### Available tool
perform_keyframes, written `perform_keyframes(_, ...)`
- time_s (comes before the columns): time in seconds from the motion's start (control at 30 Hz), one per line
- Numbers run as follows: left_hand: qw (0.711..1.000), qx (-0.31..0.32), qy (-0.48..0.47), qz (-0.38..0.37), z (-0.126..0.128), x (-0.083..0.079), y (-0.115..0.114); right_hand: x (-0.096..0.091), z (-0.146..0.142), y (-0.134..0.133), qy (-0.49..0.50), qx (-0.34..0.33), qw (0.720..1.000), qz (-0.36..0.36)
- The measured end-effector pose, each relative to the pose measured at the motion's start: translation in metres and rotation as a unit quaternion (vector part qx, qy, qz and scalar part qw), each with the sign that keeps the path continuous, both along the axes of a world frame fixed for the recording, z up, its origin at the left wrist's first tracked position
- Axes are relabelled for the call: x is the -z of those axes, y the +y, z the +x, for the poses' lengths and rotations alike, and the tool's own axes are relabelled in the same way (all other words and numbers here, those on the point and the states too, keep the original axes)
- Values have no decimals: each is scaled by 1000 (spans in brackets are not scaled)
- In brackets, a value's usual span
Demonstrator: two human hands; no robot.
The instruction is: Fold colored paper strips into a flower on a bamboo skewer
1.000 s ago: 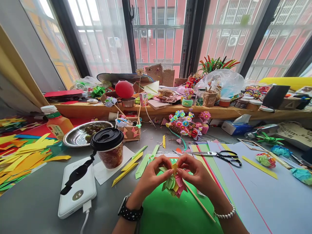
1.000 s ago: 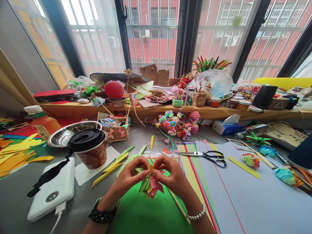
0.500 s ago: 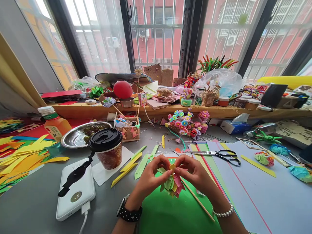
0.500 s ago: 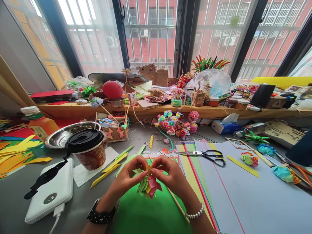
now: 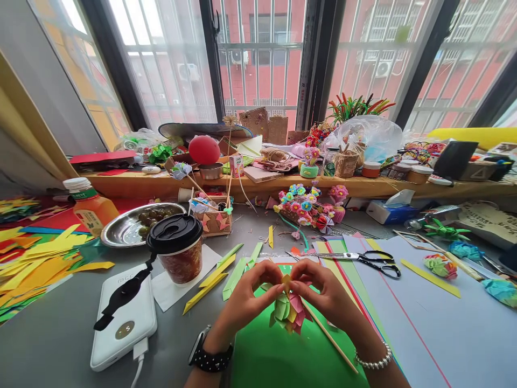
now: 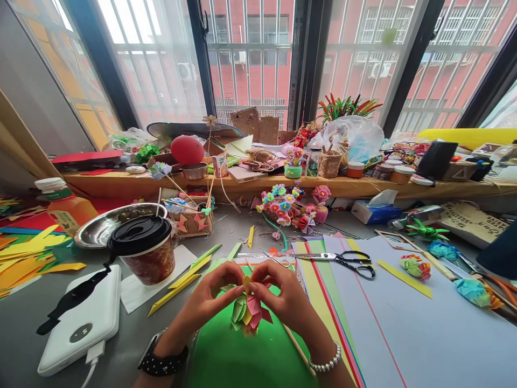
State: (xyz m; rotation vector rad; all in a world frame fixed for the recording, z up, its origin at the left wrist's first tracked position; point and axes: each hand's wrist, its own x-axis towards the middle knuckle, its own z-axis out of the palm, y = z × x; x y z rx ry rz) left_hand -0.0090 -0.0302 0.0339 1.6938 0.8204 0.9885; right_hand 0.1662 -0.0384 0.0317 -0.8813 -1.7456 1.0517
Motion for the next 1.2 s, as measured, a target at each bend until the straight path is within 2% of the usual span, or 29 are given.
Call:
perform_keyframes(0.2,1000,6,-3,-7,-1,1,1,0,3,0,8,-19,1000,-20)
perform_keyframes(0.53,1000,-19,13,-2,1,6,4,3,-2,2,-23,24,999,-4)
perform_keyframes(0.77,999,-33,26,29,2,10,5,6,-5,2,-43,61,997,37)
perform_keyframes(1.07,997,-56,41,40,3,11,5,10,-6,4,-52,81,993,62)
perform_keyframes(1.2,998,-42,28,37,1,11,5,8,-7,4,-35,70,995,55)
